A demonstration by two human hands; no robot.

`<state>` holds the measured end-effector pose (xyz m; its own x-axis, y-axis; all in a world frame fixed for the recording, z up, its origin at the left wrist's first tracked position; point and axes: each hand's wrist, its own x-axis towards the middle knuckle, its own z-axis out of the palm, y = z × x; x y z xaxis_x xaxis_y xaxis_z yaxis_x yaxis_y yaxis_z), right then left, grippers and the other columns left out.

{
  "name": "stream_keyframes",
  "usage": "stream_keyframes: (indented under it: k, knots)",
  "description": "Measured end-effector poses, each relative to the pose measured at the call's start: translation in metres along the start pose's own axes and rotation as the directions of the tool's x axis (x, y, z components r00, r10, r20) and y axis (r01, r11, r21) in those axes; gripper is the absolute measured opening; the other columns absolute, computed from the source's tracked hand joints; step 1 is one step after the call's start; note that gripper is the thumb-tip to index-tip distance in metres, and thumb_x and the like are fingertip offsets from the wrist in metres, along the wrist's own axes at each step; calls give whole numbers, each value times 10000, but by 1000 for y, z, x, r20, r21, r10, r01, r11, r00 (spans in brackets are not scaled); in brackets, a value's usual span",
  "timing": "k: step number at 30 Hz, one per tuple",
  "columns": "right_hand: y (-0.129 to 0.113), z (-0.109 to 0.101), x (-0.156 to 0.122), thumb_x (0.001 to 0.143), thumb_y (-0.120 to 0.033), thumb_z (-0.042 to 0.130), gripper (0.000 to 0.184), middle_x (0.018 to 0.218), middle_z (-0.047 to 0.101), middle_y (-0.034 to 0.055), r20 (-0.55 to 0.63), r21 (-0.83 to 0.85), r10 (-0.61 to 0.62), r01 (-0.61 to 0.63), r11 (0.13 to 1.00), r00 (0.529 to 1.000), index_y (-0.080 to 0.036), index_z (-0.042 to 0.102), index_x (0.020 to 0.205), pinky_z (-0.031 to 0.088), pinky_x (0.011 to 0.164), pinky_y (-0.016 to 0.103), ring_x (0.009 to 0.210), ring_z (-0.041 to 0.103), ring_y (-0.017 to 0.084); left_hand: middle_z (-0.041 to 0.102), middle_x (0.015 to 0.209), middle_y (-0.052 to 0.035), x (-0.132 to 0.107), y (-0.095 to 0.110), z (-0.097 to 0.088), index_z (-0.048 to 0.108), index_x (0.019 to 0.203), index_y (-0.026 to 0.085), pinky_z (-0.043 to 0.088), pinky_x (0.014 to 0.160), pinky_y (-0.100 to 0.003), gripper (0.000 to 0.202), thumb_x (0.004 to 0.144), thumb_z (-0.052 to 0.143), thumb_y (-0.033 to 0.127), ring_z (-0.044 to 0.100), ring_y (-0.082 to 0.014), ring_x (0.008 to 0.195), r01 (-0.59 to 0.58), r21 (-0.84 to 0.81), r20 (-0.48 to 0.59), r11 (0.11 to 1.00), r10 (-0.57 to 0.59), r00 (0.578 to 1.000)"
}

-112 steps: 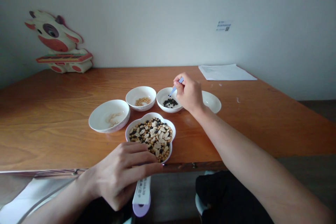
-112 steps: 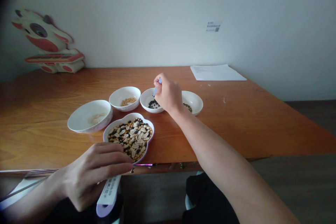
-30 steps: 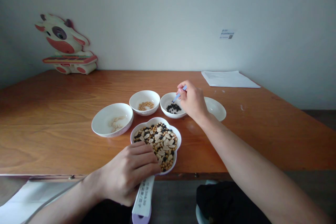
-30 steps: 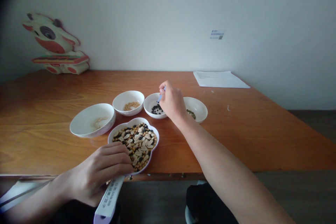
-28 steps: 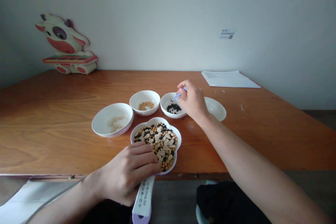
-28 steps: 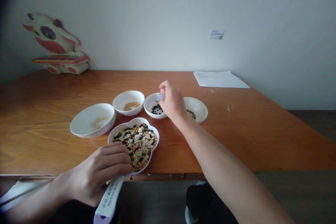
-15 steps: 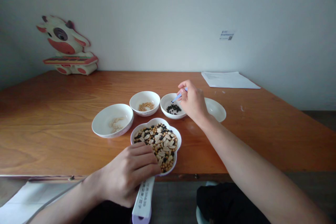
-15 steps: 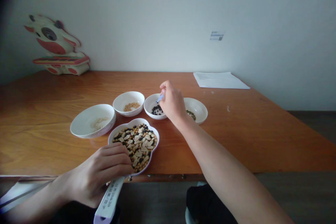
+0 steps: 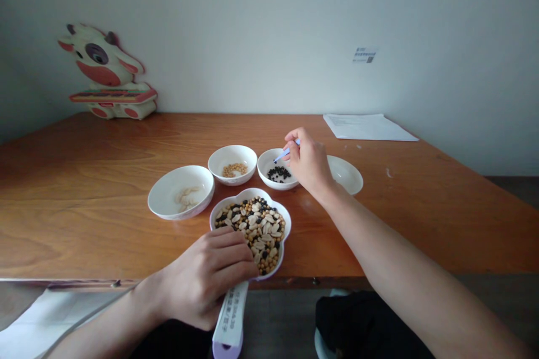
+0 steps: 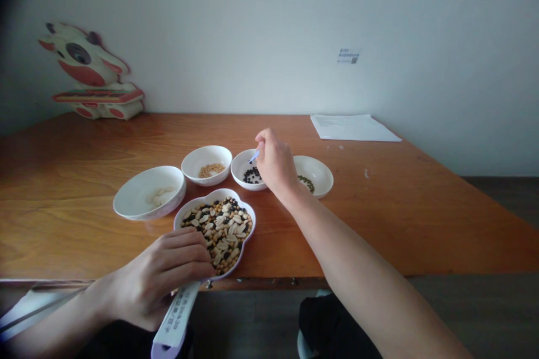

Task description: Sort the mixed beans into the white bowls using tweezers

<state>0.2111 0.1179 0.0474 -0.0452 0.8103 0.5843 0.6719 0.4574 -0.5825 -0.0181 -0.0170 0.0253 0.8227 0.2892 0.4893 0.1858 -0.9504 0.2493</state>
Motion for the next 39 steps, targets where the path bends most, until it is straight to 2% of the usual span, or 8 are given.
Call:
stream_keyframes:
  k: [7, 15, 18, 22, 29, 35, 39]
  knots:
    - [2, 0, -1, 964, -145, 427, 136, 805, 728, 42, 46, 26, 16, -17, 1000, 999, -206, 540, 1005, 493, 582, 273, 654, 694, 172, 665, 777, -105, 3, 0, -1, 607, 1004, 113, 498, 652, -385, 175, 897, 475, 159, 613, -243, 711, 2, 5, -5, 1000, -2, 1000]
    - [6, 3, 0, 946, -161, 507, 76, 796, 716, 21, 42, 77, 49, -52, 996, 998, -211, 544, 990, 491, 569, 264, 608, 683, 153, 672, 803, -107, 1, 0, -1, 599, 1013, 116, 480, 654, -381, 173, 909, 473, 174, 601, -241, 735, 17, 5, 25, 1000, -17, 1000]
    - [5, 2, -1, 954, -214, 547, 28, 737, 700, 4, 51, 102, 36, -41, 994, 998, -205, 546, 980, 481, 567, 255, 566, 670, 139, 669, 808, -109, 2, 0, 0, 603, 1012, 110, 475, 649, -379, 175, 904, 477, 165, 601, -243, 737, 16, -1, 23, 1000, -16, 1000]
    - [2, 0, -1, 940, -246, 592, 53, 662, 672, -9, 56, 36, 20, -22, 999, 998, -205, 559, 944, 455, 548, 249, 548, 649, 142, 664, 793, -105, 3, 0, 0, 605, 1009, 114, 473, 645, -373, 173, 902, 478, 165, 597, -239, 725, 17, 3, 12, 1000, -17, 1000]
    - [5, 1, -1, 932, -189, 565, 22, 778, 709, 22, 41, -6, -5, 5, 1000, 999, -210, 559, 930, 446, 554, 258, 576, 647, 146, 659, 779, -108, 3, 0, -1, 598, 995, 114, 479, 635, -373, 170, 900, 467, 164, 592, -238, 707, 14, -10, 16, 1000, -14, 1000]
    - [0, -4, 0, 946, -229, 562, 31, 707, 680, 16, -59, -63, -50, 47, 997, 997, -198, 563, 944, 438, 584, 281, 581, 638, 160, 664, 784, -106, 3, 0, -2, 605, 1015, 119, 509, 674, -383, 178, 891, 482, 151, 619, -246, 731, 7, 1, -2, 1000, -7, 1000]
    - [-2, -6, 1, 943, -193, 545, 35, 692, 667, 20, -40, -124, -12, 7, 992, 999, -195, 559, 975, 429, 601, 298, 600, 642, 178, 674, 799, -106, 1, 0, -1, 610, 1019, 114, 508, 671, -391, 189, 876, 493, 153, 609, -244, 728, 15, 2, 9, 1000, -15, 1000]
